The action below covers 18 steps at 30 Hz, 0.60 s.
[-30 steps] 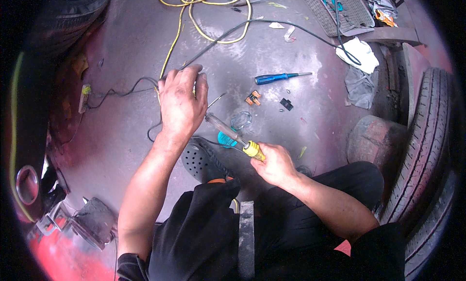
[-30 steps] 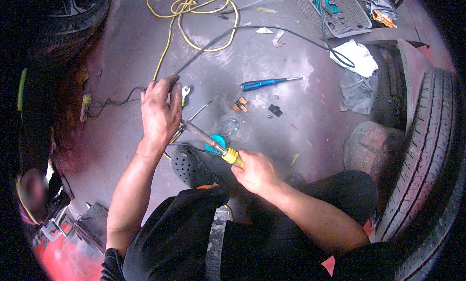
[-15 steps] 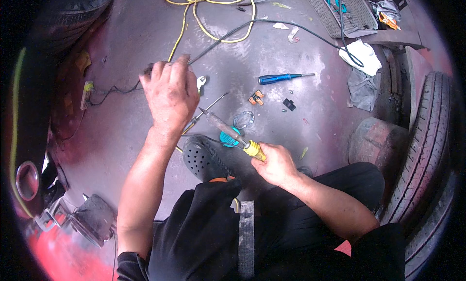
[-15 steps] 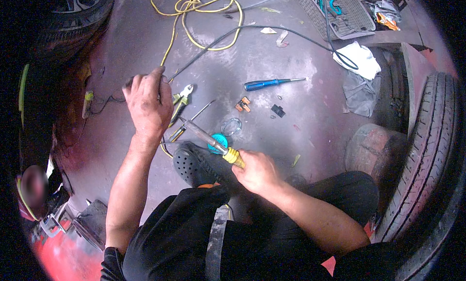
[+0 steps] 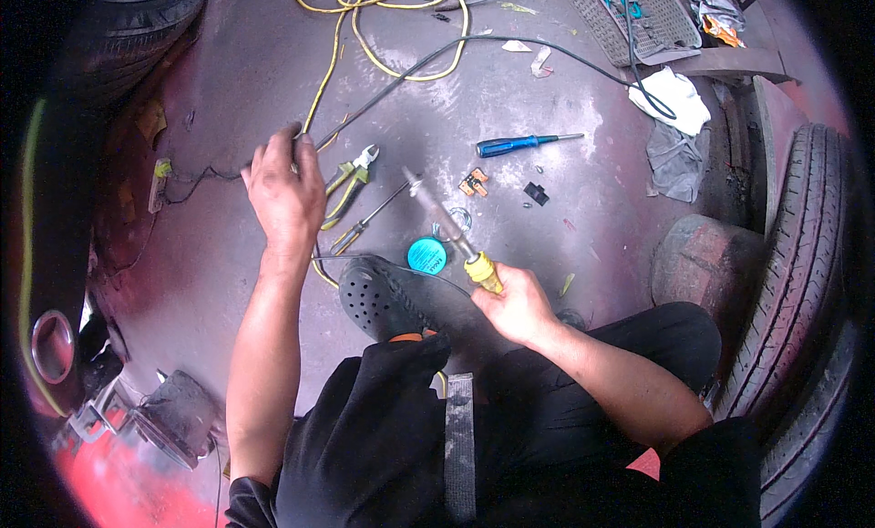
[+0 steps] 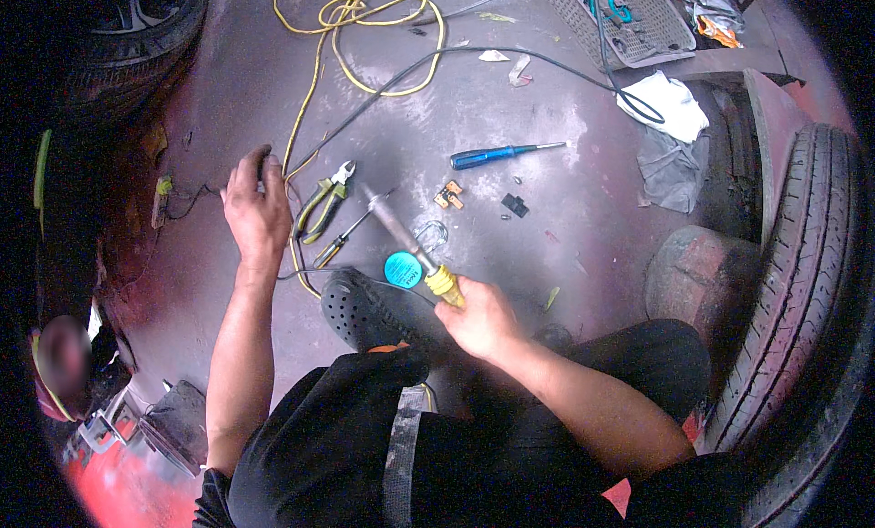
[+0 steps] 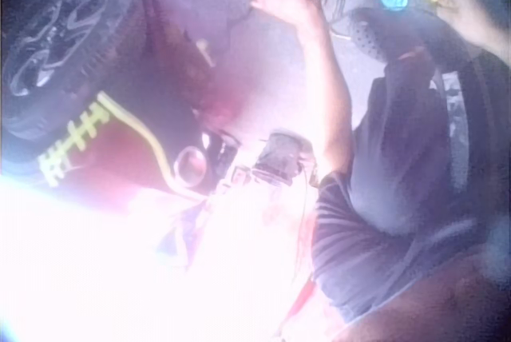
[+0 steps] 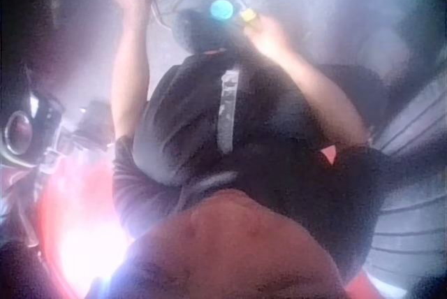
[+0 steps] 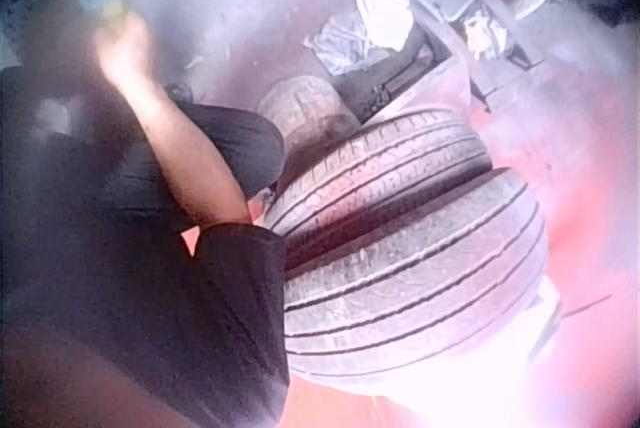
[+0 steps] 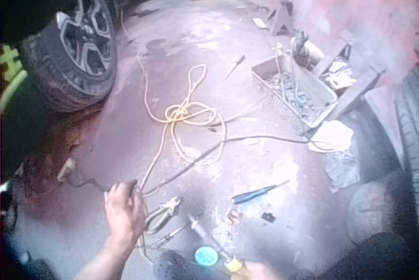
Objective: The person works on a car's electrical wiring, stripping wire ends and using a soldering iron to join them. They handle a soldering iron, pliers, and a roll of solder wire while sitting on the garage floor next to a red car.
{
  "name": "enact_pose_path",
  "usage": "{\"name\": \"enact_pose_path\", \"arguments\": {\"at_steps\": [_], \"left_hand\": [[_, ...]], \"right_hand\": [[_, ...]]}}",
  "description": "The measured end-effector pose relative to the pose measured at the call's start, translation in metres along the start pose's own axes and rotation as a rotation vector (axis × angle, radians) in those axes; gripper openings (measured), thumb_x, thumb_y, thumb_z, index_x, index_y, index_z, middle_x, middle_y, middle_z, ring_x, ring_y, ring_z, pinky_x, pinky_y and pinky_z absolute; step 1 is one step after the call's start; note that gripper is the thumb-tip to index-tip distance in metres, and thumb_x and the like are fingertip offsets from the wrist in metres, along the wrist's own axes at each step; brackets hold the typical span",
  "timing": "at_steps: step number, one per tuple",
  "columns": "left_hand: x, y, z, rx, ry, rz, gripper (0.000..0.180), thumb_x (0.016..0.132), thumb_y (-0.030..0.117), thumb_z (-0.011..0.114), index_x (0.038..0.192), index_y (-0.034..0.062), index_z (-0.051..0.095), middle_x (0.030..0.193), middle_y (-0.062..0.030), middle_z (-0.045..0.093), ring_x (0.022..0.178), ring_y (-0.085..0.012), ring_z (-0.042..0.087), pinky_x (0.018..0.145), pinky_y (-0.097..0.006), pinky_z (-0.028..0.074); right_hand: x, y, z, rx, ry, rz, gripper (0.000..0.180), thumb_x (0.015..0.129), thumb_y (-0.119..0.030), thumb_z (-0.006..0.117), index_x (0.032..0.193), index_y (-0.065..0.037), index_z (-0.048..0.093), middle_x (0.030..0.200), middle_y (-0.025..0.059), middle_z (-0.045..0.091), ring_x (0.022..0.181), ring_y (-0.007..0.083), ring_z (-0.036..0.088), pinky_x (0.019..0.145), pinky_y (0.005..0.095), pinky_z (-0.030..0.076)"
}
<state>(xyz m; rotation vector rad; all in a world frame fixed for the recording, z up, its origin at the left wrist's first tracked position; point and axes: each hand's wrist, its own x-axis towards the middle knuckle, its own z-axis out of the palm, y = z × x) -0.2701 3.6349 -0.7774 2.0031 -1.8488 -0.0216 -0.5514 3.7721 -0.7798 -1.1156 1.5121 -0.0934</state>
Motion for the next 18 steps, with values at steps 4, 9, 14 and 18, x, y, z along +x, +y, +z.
{"name": "enact_pose_path", "arguments": {"at_steps": [4, 9, 14, 18], "left_hand": [[-0.012, 0.002, 0.0, -0.746, -0.487, -0.685, 0.031, 0.095, 0.029, 0.061, 0.105, 0.0008, 0.068, 0.087, -0.0093, 0.07, 0.076, -0.0156, 0.063, 0.071, -0.031, 0.049], [-0.038, 0.032, 0.013, -1.305, -0.717, -0.797, 0.035, 0.097, 0.028, 0.058, 0.113, -0.0017, 0.066, 0.106, -0.0107, 0.068, 0.101, -0.0205, 0.06, 0.087, -0.036, 0.048], [-0.047, 0.041, 0.022, -1.483, -0.756, -0.761, 0.033, 0.092, 0.024, 0.066, 0.11, -0.0031, 0.066, 0.111, -0.0145, 0.067, 0.106, -0.0263, 0.059, 0.096, -0.046, 0.043], [-0.047, 0.04, 0.023, -1.55, -0.765, -0.796, 0.044, 0.095, 0.031, 0.06, 0.122, -0.0034, 0.058, 0.12, -0.0181, 0.063, 0.113, -0.0283, 0.056, 0.1, -0.047, 0.04]], "right_hand": [[0.002, -0.001, 0.001, 0.09, -0.054, 0.036, 0.021, 0.084, -0.011, 0.063, 0.101, 0.001, 0.065, 0.083, 0.0084, 0.068, 0.079, 0.014, 0.064, 0.074, 0.032, 0.05], [0.0, -0.003, 0.005, 0.093, -0.093, 0.013, 0.022, 0.084, -0.01, 0.063, 0.104, 0.001, 0.065, 0.084, 0.0078, 0.068, 0.079, 0.0142, 0.064, 0.074, 0.0316, 0.051], [-0.001, -0.002, 0.004, 0.085, -0.11, 0.032, 0.022, 0.084, -0.009, 0.063, 0.104, 0.001, 0.065, 0.084, 0.0078, 0.068, 0.079, 0.0141, 0.063, 0.074, 0.031, 0.051], [-0.002, -0.007, 0.001, 0.073, -0.097, 0.039, 0.023, 0.084, -0.01, 0.064, 0.103, 0.001, 0.065, 0.083, 0.0079, 0.068, 0.078, 0.014, 0.063, 0.074, 0.0309, 0.051]]}}
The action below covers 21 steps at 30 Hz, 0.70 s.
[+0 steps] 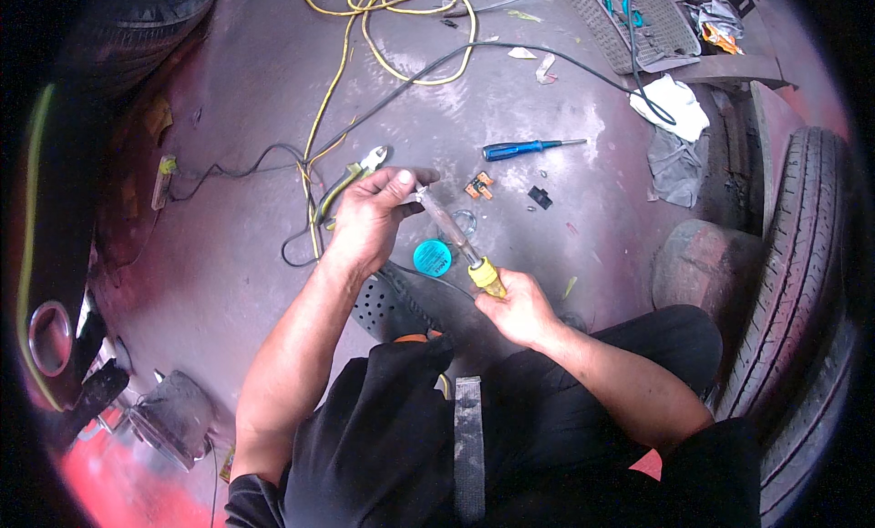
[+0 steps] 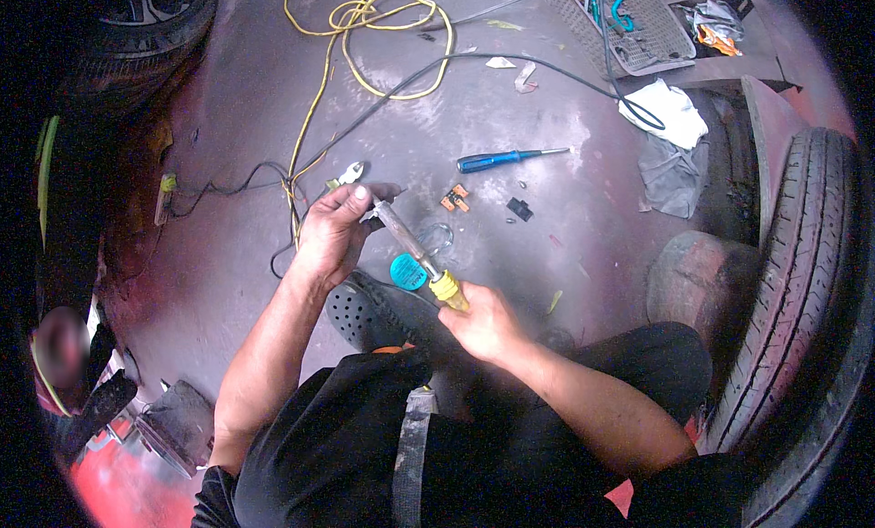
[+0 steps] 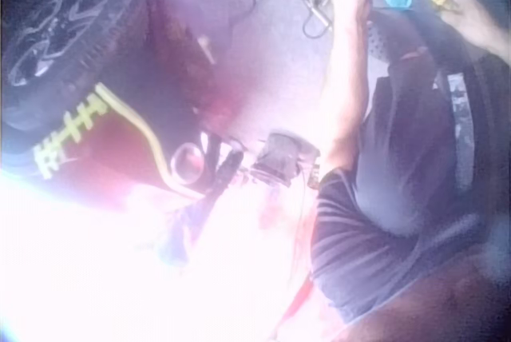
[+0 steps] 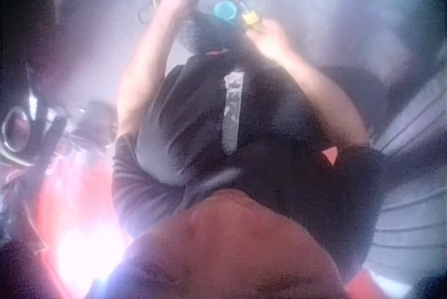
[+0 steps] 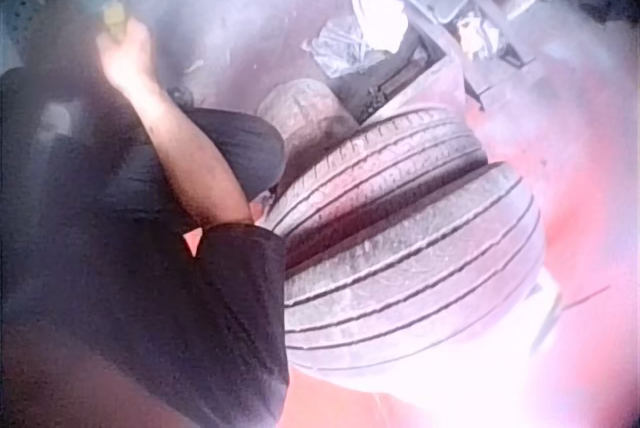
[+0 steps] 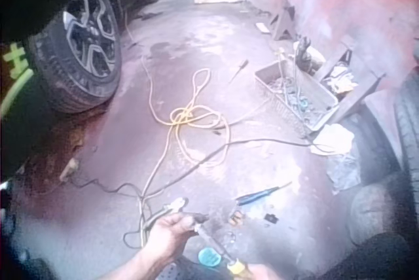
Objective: The person works on a car's electrical wiring, stripping wire ends and using a soldering iron to join them. They handle a soldering iron, pliers, and a roll of solder wire while sitting on the garage floor next to a red car.
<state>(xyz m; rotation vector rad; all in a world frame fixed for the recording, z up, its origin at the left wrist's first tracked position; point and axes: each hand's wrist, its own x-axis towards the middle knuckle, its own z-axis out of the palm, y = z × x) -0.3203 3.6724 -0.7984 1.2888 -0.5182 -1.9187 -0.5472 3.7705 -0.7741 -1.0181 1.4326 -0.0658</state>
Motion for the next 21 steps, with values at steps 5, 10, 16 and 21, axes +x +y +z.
{"name": "enact_pose_path", "arguments": {"at_steps": [5, 10, 16, 21], "left_hand": [[-0.003, 0.007, -0.007, -0.164, 0.019, -0.064, 0.062, 0.101, 0.045, 0.044, 0.141, -0.0017, 0.039, 0.134, -0.0209, 0.053, 0.124, -0.0301, 0.049, 0.104, -0.049, 0.036], [-0.005, 0.0, -0.004, 0.171, -0.043, 0.05, 0.051, 0.101, 0.043, 0.046, 0.125, -0.0017, 0.054, 0.12, -0.0188, 0.063, 0.113, -0.0289, 0.057, 0.101, -0.049, 0.039], [0.006, -0.002, -0.016, -0.011, 0.271, 0.025, 0.054, 0.101, 0.046, 0.042, 0.116, -0.001, 0.062, 0.104, -0.0128, 0.07, 0.098, -0.0234, 0.064, 0.089, -0.038, 0.048], [-0.004, -0.027, -0.056, 1.562, 0.288, 0.122, 0.034, 0.094, 0.032, 0.057, 0.11, 0.0023, 0.061, 0.1, -0.0168, 0.068, 0.097, -0.0316, 0.065, 0.08, -0.044, 0.053]], "right_hand": [[0.0, 0.001, 0.001, -0.005, 0.011, -0.019, 0.024, 0.083, -0.011, 0.063, 0.103, 0.002, 0.065, 0.082, 0.0086, 0.068, 0.078, 0.0136, 0.063, 0.073, 0.0315, 0.051], [-0.001, -0.003, 0.002, -0.034, 0.02, -0.036, 0.023, 0.083, -0.011, 0.064, 0.102, 0.002, 0.064, 0.082, 0.0091, 0.068, 0.078, 0.0138, 0.063, 0.073, 0.0319, 0.051], [0.002, 0.005, 0.004, -0.051, 0.136, -0.084, 0.019, 0.083, -0.011, 0.064, 0.099, 0.001, 0.063, 0.079, 0.007, 0.066, 0.076, 0.0139, 0.062, 0.071, 0.032, 0.05], [0.0, -0.006, -0.003, 0.104, 0.257, -0.02, 0.029, 0.084, -0.027, 0.073, 0.094, -0.002, 0.061, 0.076, 0.0055, 0.063, 0.072, 0.0157, 0.061, 0.068, 0.035, 0.05]]}}
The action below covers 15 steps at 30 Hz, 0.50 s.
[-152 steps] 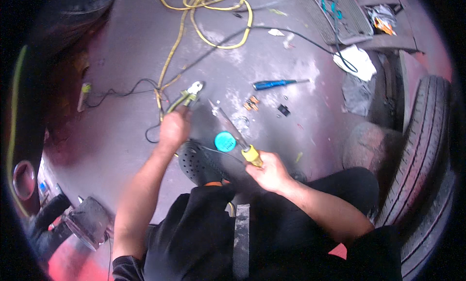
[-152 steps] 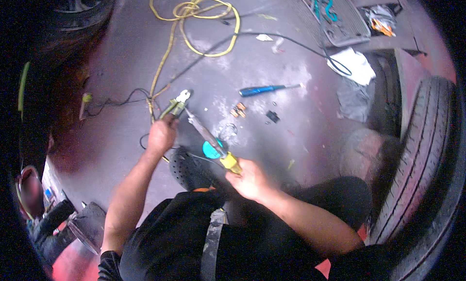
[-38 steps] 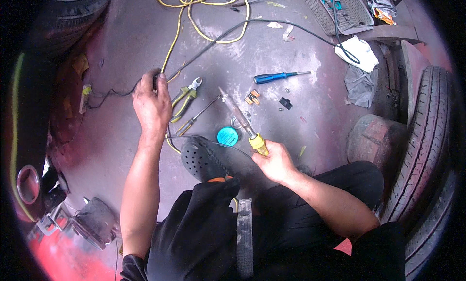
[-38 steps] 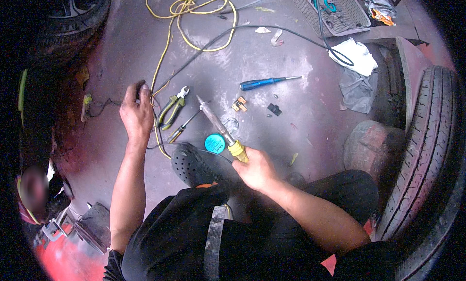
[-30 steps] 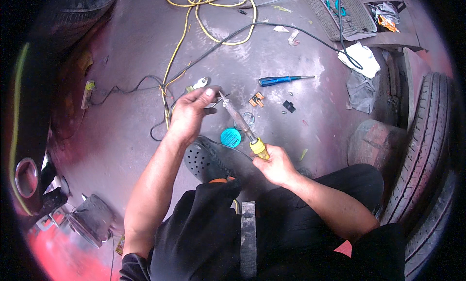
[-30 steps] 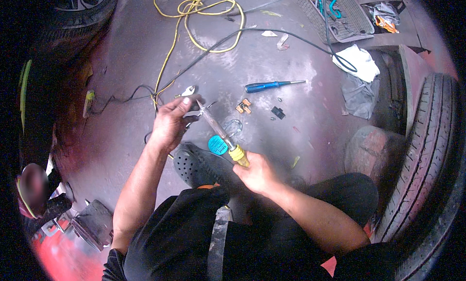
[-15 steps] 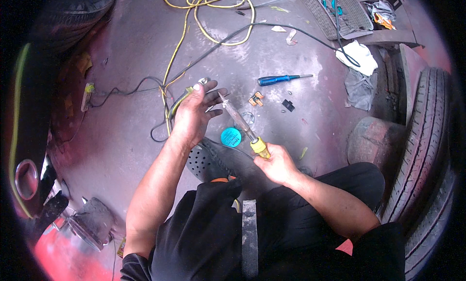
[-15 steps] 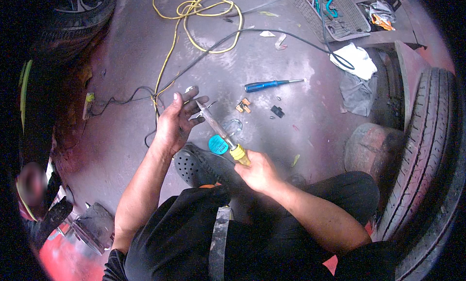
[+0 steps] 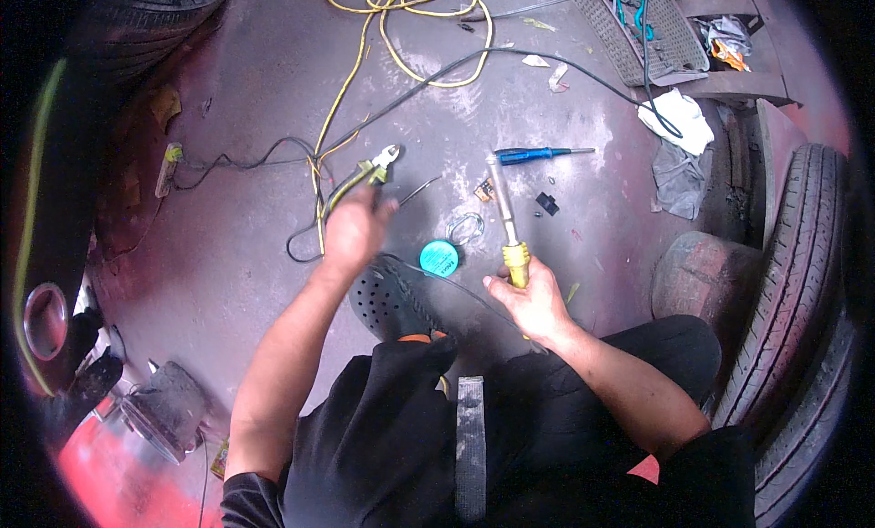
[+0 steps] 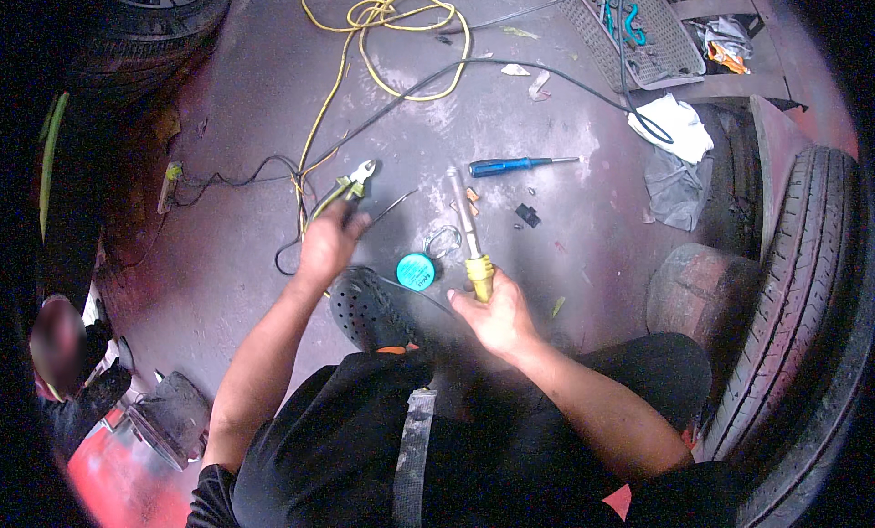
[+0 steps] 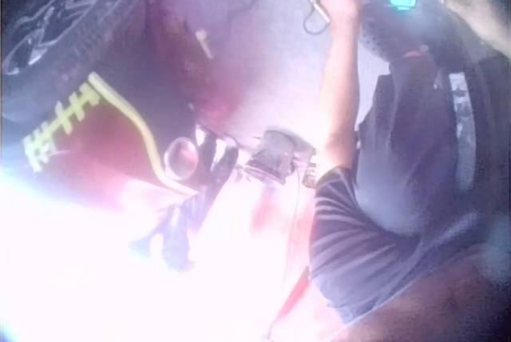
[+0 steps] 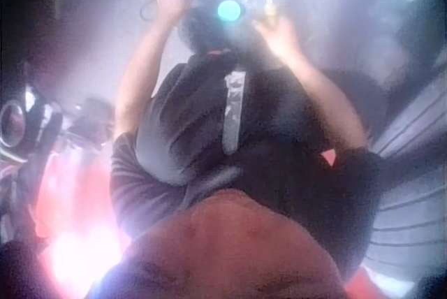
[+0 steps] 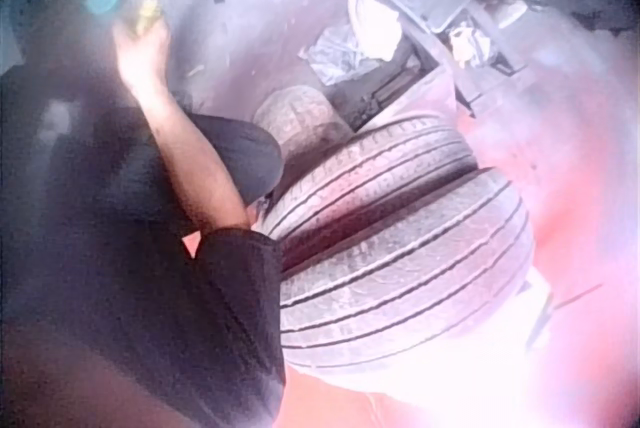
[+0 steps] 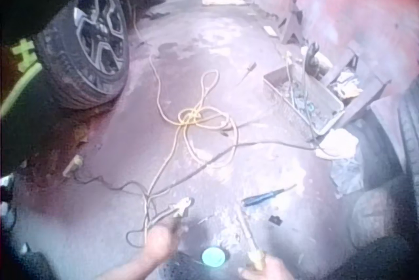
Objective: The person works on a car's electrical wiring, stripping wire ends and using a soldering iron to join them. They handle a soldering iron, pliers, and a roll of solder wire while sitting on the garage floor next to a red car.
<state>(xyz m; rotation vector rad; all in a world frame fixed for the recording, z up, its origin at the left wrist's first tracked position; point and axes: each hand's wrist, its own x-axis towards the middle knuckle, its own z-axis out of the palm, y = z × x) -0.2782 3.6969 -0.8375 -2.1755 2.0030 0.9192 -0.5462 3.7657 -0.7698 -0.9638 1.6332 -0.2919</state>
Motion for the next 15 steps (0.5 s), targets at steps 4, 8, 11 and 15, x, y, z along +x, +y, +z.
{"name": "enact_pose_path", "arguments": {"at_steps": [4, 8, 11, 15], "left_hand": [[-0.012, -0.023, 0.034, 0.479, 0.022, 0.166, 0.024, 0.086, 0.023, 0.065, 0.098, 0.0038, 0.06, 0.096, -0.0161, 0.064, 0.096, -0.0356, 0.063, 0.079, -0.046, 0.053], [-0.008, -0.025, 0.026, 0.238, 0.13, 0.179, 0.02, 0.086, 0.016, 0.063, 0.099, 0.0023, 0.056, 0.094, -0.0196, 0.061, 0.095, -0.0391, 0.061, 0.078, -0.046, 0.052], [-0.008, -0.002, -0.01, -0.082, 0.35, 0.178, 0.017, 0.087, 0.011, 0.06, 0.101, 0.0016, 0.054, 0.092, -0.0218, 0.06, 0.09, -0.0409, 0.061, 0.075, -0.048, 0.05], [-0.021, 0.03, -0.045, -0.198, 0.303, 0.569, 0.021, 0.086, 0.007, 0.057, 0.107, 0.0032, 0.055, 0.083, -0.018, 0.062, 0.077, -0.0387, 0.063, 0.066, -0.047, 0.051]], "right_hand": [[0.005, 0.011, -0.001, 0.058, -0.134, 0.001, 0.03, 0.088, -0.031, 0.072, 0.089, -0.003, 0.06, 0.071, -0.0001, 0.056, 0.067, 0.01, 0.051, 0.061, 0.0316, 0.046], [0.002, 0.009, 0.001, 0.217, -0.242, 0.023, 0.023, 0.093, -0.025, 0.067, 0.084, -0.006, 0.057, 0.062, -0.0054, 0.049, 0.056, 0.0059, 0.044, 0.05, 0.0275, 0.038], [0.003, 0.01, -0.004, 0.433, -0.298, 0.197, 0.023, 0.092, -0.024, 0.067, 0.08, -0.009, 0.055, 0.059, -0.0056, 0.047, 0.048, 0.0059, 0.043, 0.043, 0.026, 0.034], [0.0, -0.009, -0.002, 0.425, -0.279, 0.28, 0.022, 0.09, -0.02, 0.067, 0.077, -0.009, 0.053, 0.056, -0.0046, 0.044, 0.043, 0.0064, 0.038, 0.04, 0.0249, 0.03]]}}
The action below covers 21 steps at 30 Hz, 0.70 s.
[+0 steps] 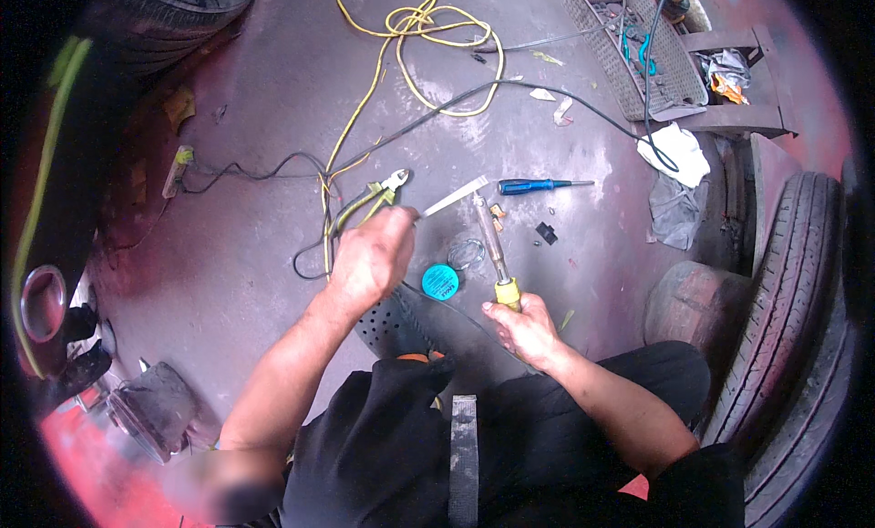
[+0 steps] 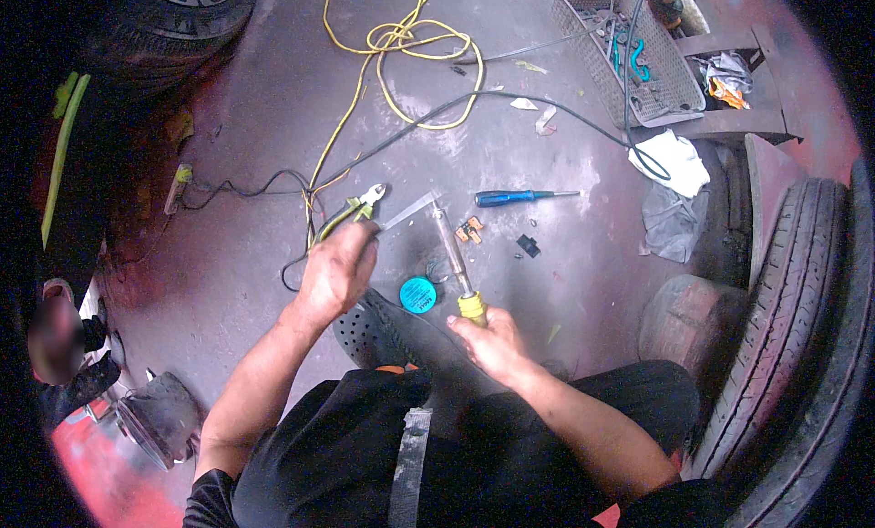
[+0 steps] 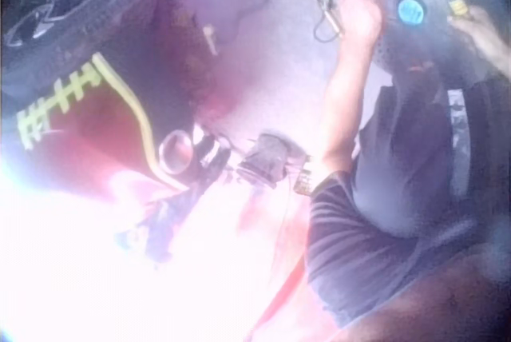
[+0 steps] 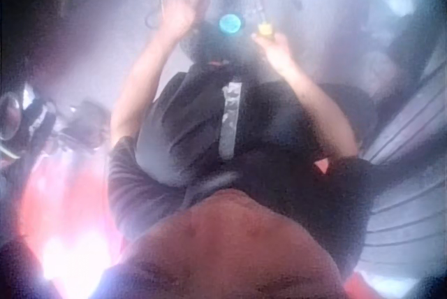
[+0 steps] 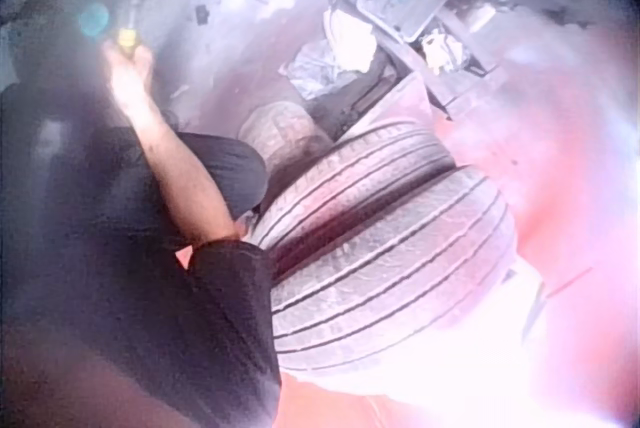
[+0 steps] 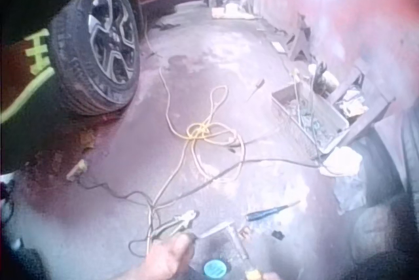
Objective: The person works on a car's electrical wiring, stripping wire ends and using a soldering iron to join them. They handle a soldering iron, pliers, and a roll of solder wire while sitting on the garage floor next to a red car.
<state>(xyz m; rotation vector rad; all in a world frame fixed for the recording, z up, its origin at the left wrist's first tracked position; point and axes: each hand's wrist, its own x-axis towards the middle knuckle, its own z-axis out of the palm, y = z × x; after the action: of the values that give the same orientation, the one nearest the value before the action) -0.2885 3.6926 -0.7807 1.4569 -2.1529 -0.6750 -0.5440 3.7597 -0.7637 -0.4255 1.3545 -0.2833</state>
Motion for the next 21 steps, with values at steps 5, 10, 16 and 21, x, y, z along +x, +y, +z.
{"name": "enact_pose_path", "arguments": {"at_steps": [5, 10, 16, 21], "left_hand": [[-0.007, -0.008, 0.003, 0.092, -0.075, -0.161, 0.023, 0.087, 0.005, 0.054, 0.11, 0.0054, 0.055, 0.085, -0.0189, 0.063, 0.079, -0.0378, 0.065, 0.066, -0.048, 0.052], [-0.011, -0.016, 0.012, 0.152, -0.101, -0.162, 0.024, 0.085, 0.005, 0.054, 0.11, 0.0061, 0.056, 0.083, -0.0186, 0.064, 0.072, -0.0388, 0.065, 0.062, -0.05, 0.051], [-0.01, -0.002, 0.002, 0.115, -0.074, -0.054, 0.023, 0.086, 0.007, 0.052, 0.108, 0.008, 0.057, 0.08, -0.0186, 0.063, 0.07, -0.0384, 0.064, 0.062, -0.05, 0.051], [-0.016, -0.015, 0.012, 0.129, 0.012, -0.185, 0.022, 0.087, 0.007, 0.05, 0.108, 0.0074, 0.057, 0.082, -0.0188, 0.064, 0.073, -0.0394, 0.065, 0.064, -0.051, 0.051]], "right_hand": [[-0.001, 0.002, 0.0, 0.028, -0.054, 0.011, 0.017, 0.087, -0.016, 0.063, 0.076, -0.008, 0.053, 0.055, -0.0026, 0.044, 0.042, 0.0084, 0.04, 0.039, 0.0268, 0.031], [-0.002, 0.003, 0.0, 0.092, -0.088, 0.043, 0.018, 0.088, -0.014, 0.061, 0.073, -0.008, 0.053, 0.054, -0.0024, 0.047, 0.042, 0.0087, 0.042, 0.039, 0.0271, 0.032], [0.0, 0.003, -0.005, 0.108, -0.12, 0.024, 0.013, 0.086, -0.014, 0.061, 0.081, -0.007, 0.052, 0.054, -0.0014, 0.044, 0.042, 0.0095, 0.04, 0.039, 0.0272, 0.032], [-0.01, 0.003, 0.001, 0.093, -0.151, 0.017, 0.012, 0.086, -0.015, 0.06, 0.084, -0.006, 0.052, 0.055, -0.0012, 0.044, 0.042, 0.0095, 0.04, 0.039, 0.0268, 0.032]]}}
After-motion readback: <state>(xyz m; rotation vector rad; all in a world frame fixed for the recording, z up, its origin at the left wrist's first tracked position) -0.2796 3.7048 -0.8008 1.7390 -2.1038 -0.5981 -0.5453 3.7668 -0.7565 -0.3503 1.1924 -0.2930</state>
